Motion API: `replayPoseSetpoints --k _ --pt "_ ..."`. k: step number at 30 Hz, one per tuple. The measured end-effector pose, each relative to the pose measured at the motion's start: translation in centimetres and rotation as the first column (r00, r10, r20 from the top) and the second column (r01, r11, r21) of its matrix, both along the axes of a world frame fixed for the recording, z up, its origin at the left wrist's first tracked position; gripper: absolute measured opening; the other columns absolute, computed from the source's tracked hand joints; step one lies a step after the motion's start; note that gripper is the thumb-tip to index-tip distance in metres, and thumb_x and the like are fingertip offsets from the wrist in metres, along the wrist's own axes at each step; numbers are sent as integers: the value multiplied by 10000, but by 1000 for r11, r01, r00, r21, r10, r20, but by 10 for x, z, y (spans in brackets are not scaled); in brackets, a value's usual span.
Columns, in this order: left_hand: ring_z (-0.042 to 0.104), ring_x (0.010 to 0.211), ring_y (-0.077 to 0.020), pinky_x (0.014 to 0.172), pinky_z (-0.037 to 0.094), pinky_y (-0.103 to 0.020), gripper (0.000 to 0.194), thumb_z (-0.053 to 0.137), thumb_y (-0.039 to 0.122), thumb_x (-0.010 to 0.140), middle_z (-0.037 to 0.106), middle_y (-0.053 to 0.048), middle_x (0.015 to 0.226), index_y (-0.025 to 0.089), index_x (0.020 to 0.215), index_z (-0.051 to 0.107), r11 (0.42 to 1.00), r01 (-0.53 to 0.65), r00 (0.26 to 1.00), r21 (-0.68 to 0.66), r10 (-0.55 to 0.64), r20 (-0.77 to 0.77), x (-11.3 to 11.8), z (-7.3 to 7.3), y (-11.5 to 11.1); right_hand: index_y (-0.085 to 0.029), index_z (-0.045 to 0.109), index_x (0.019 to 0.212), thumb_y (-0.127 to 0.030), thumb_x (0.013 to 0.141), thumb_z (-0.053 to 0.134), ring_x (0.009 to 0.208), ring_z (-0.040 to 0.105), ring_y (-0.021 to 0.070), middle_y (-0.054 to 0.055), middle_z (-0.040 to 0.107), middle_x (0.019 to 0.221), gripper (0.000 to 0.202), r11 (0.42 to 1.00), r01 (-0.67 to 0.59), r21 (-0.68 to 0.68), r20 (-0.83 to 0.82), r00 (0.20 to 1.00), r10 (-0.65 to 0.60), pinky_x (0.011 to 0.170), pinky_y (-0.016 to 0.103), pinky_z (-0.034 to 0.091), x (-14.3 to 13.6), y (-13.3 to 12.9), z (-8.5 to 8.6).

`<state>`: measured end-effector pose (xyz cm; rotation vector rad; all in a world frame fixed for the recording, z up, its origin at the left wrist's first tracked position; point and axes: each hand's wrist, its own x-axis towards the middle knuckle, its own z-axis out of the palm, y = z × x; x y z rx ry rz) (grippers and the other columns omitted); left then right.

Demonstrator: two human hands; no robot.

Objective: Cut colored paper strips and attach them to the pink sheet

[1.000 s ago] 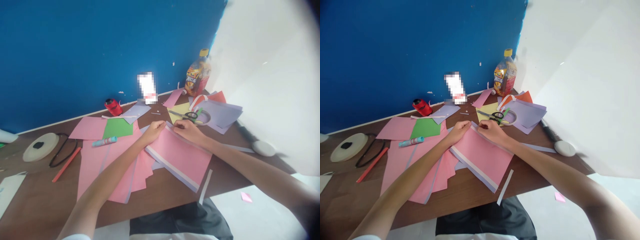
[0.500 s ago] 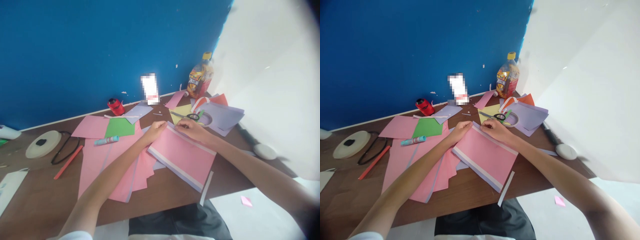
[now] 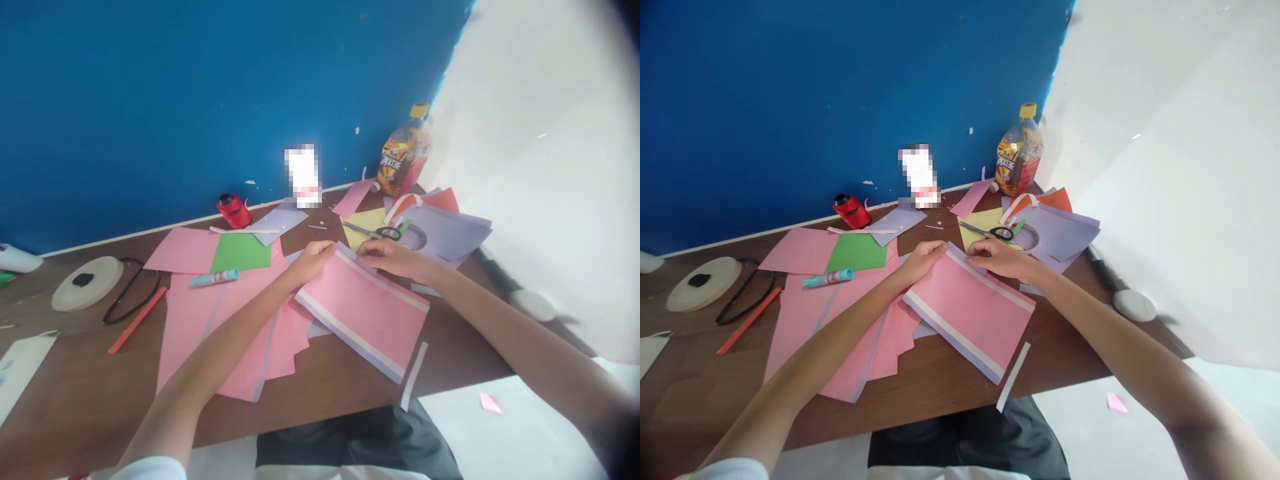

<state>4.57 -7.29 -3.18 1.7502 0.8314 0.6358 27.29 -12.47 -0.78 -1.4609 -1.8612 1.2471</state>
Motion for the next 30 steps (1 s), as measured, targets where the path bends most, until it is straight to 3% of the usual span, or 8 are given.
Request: replayPoseSetpoints --k 8,16,22,30 --pt "478 676 -142 648 374 -272 462 465 579 890 546 -9 709 150 771 590 997 -33 999 -64 33 3 -1 4 -1 -223 656 813 -483 857 553 713 520 153 -11 588 755 282 1000 -16 5 -2 1000 16 674 297 389 2 1 -5" --pt "474 705 -132 680 369 -257 432 495 565 882 527 -1 737 151 789 575 991 8 999 -137 -3 37 -4 6 -2 -217 639 776 -503 848 575 652 494 144 -10 562 707 302 1000 -12 -22 -49 999 11 622 300 368 0 0 -5" --pt "445 664 -117 650 354 -250 435 492 568 885 496 8 713 153 768 550 991 9 999 -137 -3 41 -4 5 0 -201 618 714 -544 833 588 577 416 119 -19 480 613 364 999 35 19 -59 998 -34 577 289 325 -6 -3 0" --pt "412 627 -100 594 320 -227 447 518 578 864 452 19 676 155 721 500 986 11 999 -168 -4 45 -4 7 -1 -184 614 740 -508 819 595 537 390 99 -31 485 600 334 998 31 -56 -27 999 -32 546 275 292 -7 -7 10"
